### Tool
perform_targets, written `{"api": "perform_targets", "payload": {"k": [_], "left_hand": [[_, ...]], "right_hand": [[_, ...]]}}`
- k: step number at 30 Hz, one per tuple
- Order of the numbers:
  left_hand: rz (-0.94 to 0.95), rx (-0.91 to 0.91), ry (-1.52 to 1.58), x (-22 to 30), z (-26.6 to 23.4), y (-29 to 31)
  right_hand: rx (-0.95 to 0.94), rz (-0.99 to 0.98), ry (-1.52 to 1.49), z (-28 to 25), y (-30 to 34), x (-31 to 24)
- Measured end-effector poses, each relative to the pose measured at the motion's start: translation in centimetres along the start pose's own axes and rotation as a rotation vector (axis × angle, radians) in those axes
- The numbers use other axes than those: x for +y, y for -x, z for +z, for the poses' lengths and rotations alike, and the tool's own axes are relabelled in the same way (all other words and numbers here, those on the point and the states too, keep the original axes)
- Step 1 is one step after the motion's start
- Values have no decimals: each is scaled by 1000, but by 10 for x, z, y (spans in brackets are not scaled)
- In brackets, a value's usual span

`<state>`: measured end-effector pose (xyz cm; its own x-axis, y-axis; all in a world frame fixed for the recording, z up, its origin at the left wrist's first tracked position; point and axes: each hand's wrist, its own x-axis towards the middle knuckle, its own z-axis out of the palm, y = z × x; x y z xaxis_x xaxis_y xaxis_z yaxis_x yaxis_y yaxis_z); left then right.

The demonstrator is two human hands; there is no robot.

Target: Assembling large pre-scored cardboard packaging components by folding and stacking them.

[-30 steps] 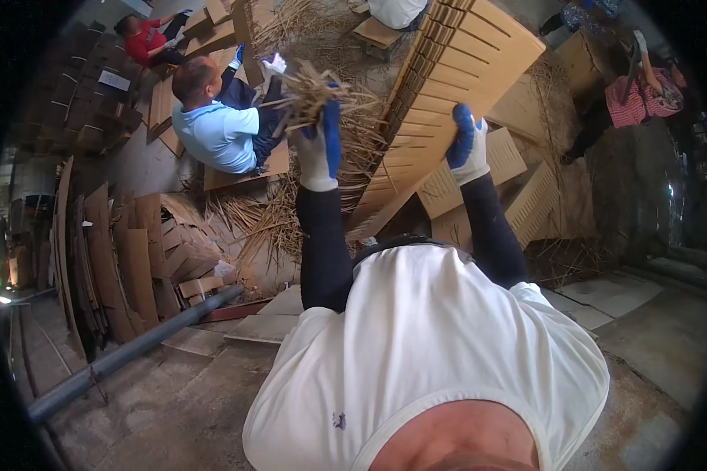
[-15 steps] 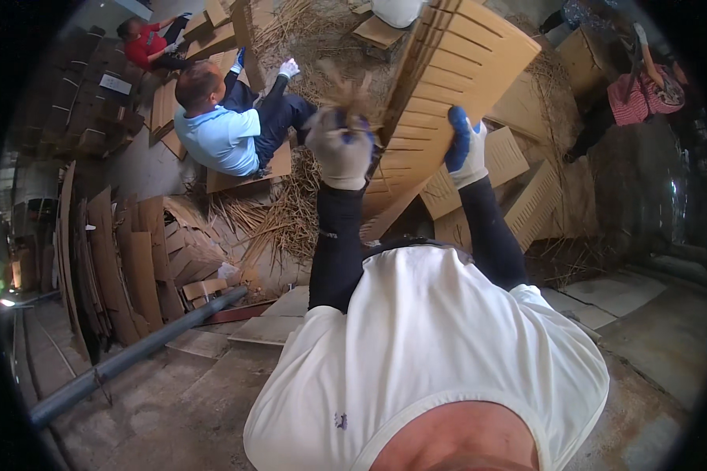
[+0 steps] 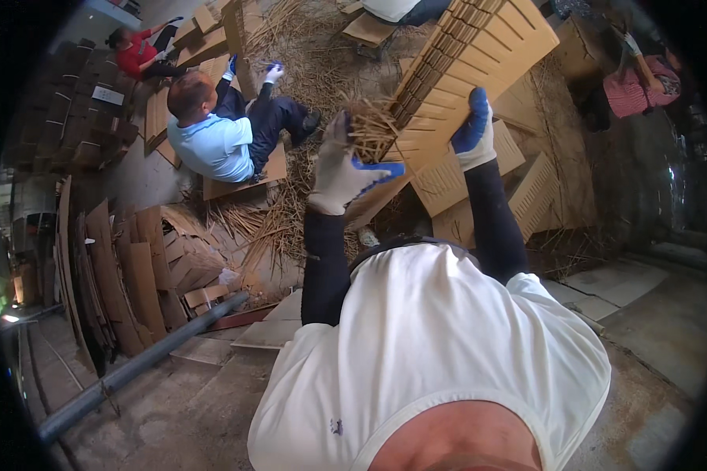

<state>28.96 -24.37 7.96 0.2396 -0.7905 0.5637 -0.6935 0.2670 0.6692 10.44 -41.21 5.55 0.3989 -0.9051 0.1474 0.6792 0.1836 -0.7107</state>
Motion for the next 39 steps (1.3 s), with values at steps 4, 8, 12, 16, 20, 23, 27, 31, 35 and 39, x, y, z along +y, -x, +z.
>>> {"api": "perform_targets", "payload": {"k": [4,8,12,16,20,23,27,31,35,39], "left_hand": [[50,-122,-74,-13,19,13],[56,-99,-91,7,16,8],[1,-220,-126,2,10,9],[156,-111,-163,1,0,0],[54,-125,-175,14,-10,-10],[38,-207,-144,20,-12,-25],[95,-284,-369,44,-15,-34],[68,-452,-442,66,-11,-53],[33,-478,-473,71,9,-52],[-19,-488,-189,50,10,-45]], "right_hand": [[-88,-16,-117,4,-8,-4],[-122,-7,-168,6,-3,-7],[-71,91,-170,-7,0,-4],[-154,141,-114,-11,12,-7],[-216,21,-31,-36,28,33],[-244,38,-236,-44,27,40],[-63,171,-277,6,43,41],[-63,220,-338,0,47,43],[-81,282,-495,-13,39,44],[-26,167,-402,-15,44,36]]}}
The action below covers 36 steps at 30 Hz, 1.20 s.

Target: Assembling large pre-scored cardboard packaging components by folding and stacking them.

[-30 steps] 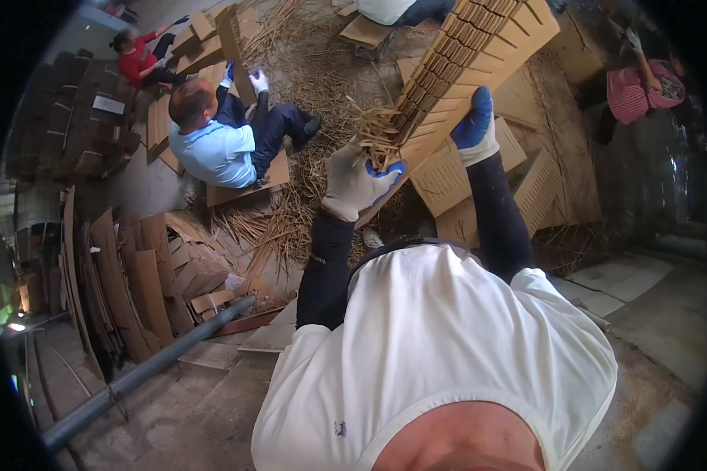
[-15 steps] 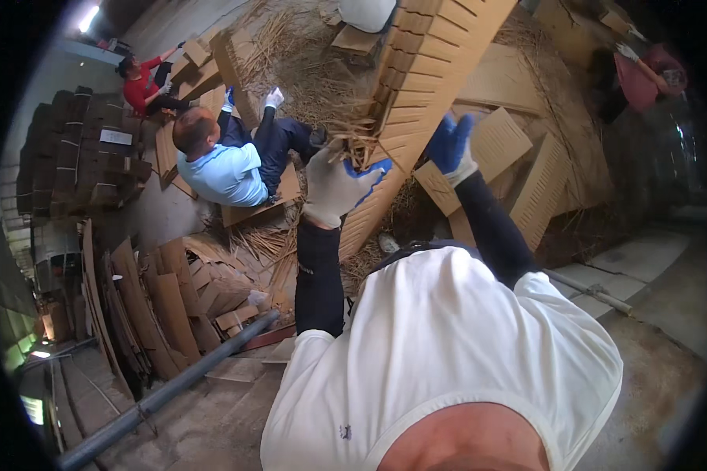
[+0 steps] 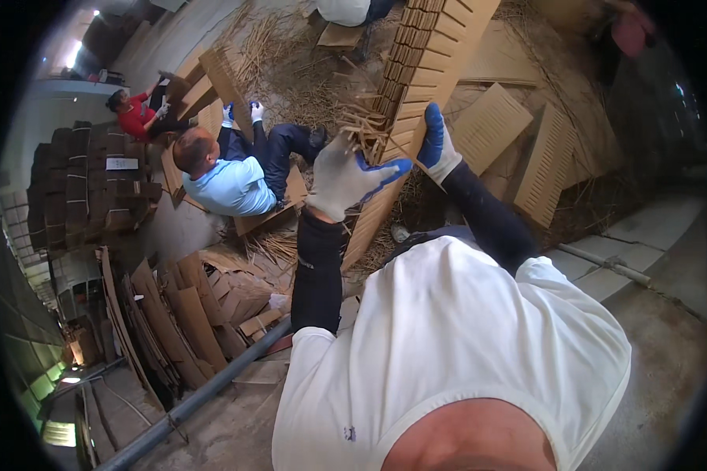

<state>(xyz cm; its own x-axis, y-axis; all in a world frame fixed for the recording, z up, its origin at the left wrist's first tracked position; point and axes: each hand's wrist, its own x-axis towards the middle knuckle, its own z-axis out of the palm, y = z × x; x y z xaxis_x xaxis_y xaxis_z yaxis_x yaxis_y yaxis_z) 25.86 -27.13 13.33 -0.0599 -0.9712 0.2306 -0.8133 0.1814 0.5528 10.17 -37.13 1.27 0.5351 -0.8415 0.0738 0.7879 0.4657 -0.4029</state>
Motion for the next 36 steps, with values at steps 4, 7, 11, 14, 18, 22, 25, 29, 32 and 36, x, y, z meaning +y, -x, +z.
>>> {"api": "perform_targets", "payload": {"k": [4,7,11,14,18,22,25,29,32,36], "left_hand": [[43,188,440,-4,-11,-9],[-61,177,619,-1,-10,-21],[-67,218,1254,-22,-1,-35],[-17,269,1686,-21,-7,-28],[-270,473,514,-53,-16,-24],[-61,723,-94,-44,-21,-16],[-24,555,-224,-45,-28,6],[-60,431,375,-56,-31,18],[-137,473,155,-63,4,14],[-321,407,532,-72,8,8]], "right_hand": [[46,-122,122,1,2,-19],[54,-60,95,-2,6,-24],[61,-85,129,3,2,-26],[123,-27,163,0,2,-28],[194,-32,287,7,-4,-31],[184,-121,424,8,-20,-26],[163,-125,497,6,-26,-24],[86,-79,569,6,-37,-19],[34,-49,620,1,-44,-13],[-1,-49,610,5,-44,6]]}}
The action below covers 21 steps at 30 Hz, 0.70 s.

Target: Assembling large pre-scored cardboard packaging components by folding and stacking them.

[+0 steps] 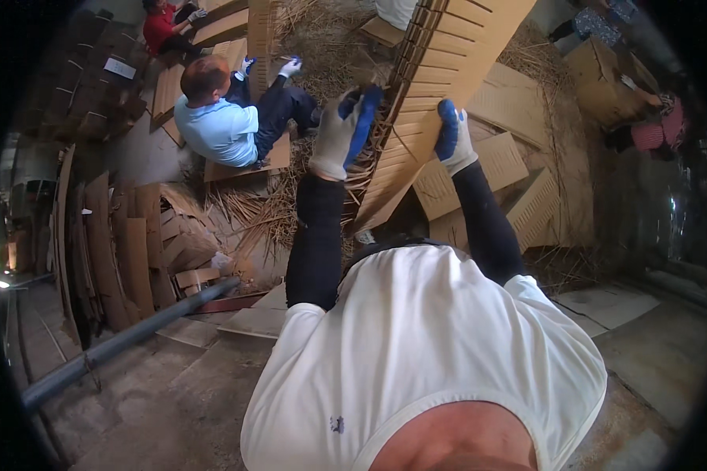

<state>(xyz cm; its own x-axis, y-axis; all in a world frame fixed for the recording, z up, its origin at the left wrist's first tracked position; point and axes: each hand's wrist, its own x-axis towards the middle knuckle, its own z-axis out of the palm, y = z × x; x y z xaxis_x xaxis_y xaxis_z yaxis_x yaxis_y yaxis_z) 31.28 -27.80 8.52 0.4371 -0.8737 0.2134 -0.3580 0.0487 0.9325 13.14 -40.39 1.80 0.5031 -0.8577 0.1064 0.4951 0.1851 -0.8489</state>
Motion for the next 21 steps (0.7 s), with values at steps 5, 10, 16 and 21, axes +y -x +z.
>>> {"api": "perform_targets", "payload": {"k": [5,10,16,21], "left_hand": [[-15,-68,478,1,-3,-3],[240,106,40,-2,-2,-18],[464,507,-274,20,15,-11],[430,457,-401,15,14,-8]], "right_hand": [[-30,72,-16,5,0,6],[-27,112,-42,9,5,5],[-1,38,40,14,8,9],[25,21,63,14,11,13]]}}
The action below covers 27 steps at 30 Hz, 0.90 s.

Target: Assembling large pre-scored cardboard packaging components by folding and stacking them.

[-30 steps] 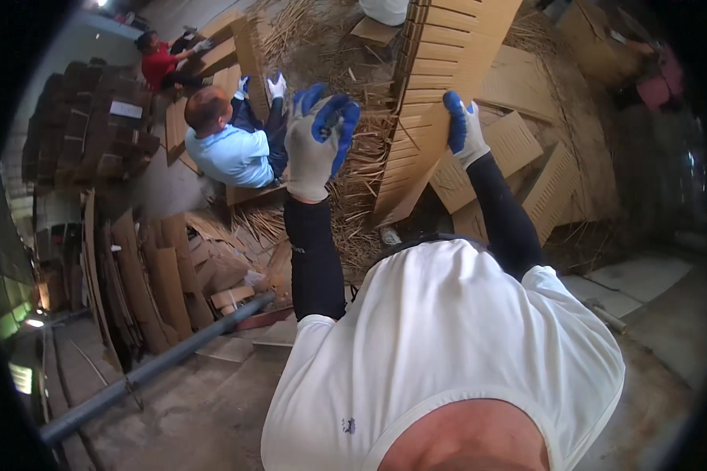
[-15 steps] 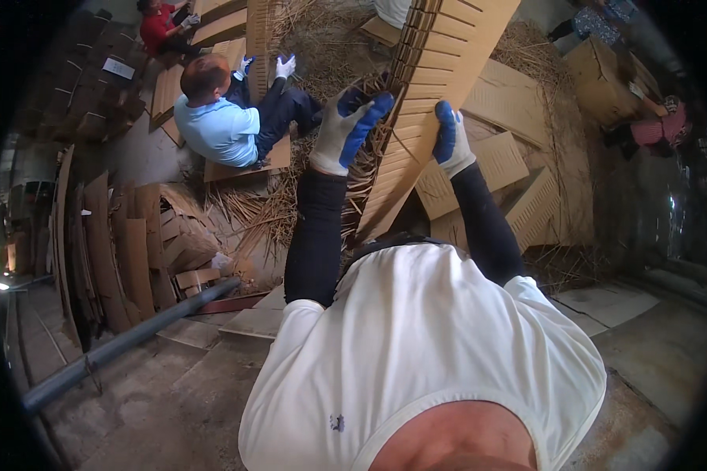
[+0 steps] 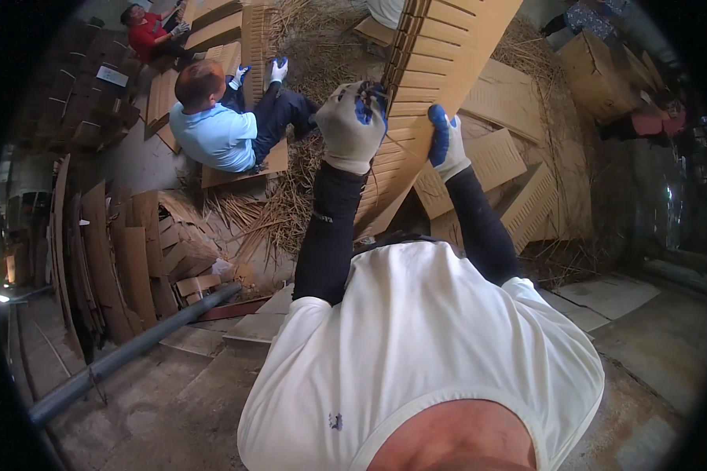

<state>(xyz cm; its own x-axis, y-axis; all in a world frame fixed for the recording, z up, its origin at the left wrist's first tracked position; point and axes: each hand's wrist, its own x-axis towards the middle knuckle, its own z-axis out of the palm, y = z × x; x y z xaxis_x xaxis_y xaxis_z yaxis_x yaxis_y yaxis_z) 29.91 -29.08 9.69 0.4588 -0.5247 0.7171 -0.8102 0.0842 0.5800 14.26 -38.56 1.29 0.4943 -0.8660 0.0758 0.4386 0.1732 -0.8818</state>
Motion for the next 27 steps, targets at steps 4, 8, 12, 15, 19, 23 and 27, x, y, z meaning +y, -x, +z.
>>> {"api": "perform_targets", "payload": {"k": [4,8,12,15,19,23,27], "left_hand": [[-30,44,188,-4,7,0],[-235,151,350,-34,27,25],[-630,314,884,-16,29,21],[-771,356,1256,-1,13,12],[-808,407,1199,-8,3,-4],[-543,138,904,-18,0,-5],[-323,-178,544,-8,2,-13]], "right_hand": [[47,-23,-13,1,3,-1],[22,-42,28,8,6,-10],[-14,-79,49,2,6,-11],[-21,-37,45,-8,5,-8],[39,44,-116,-4,7,-13],[29,32,-88,-10,6,-14],[-12,-5,90,-20,6,-13]]}}
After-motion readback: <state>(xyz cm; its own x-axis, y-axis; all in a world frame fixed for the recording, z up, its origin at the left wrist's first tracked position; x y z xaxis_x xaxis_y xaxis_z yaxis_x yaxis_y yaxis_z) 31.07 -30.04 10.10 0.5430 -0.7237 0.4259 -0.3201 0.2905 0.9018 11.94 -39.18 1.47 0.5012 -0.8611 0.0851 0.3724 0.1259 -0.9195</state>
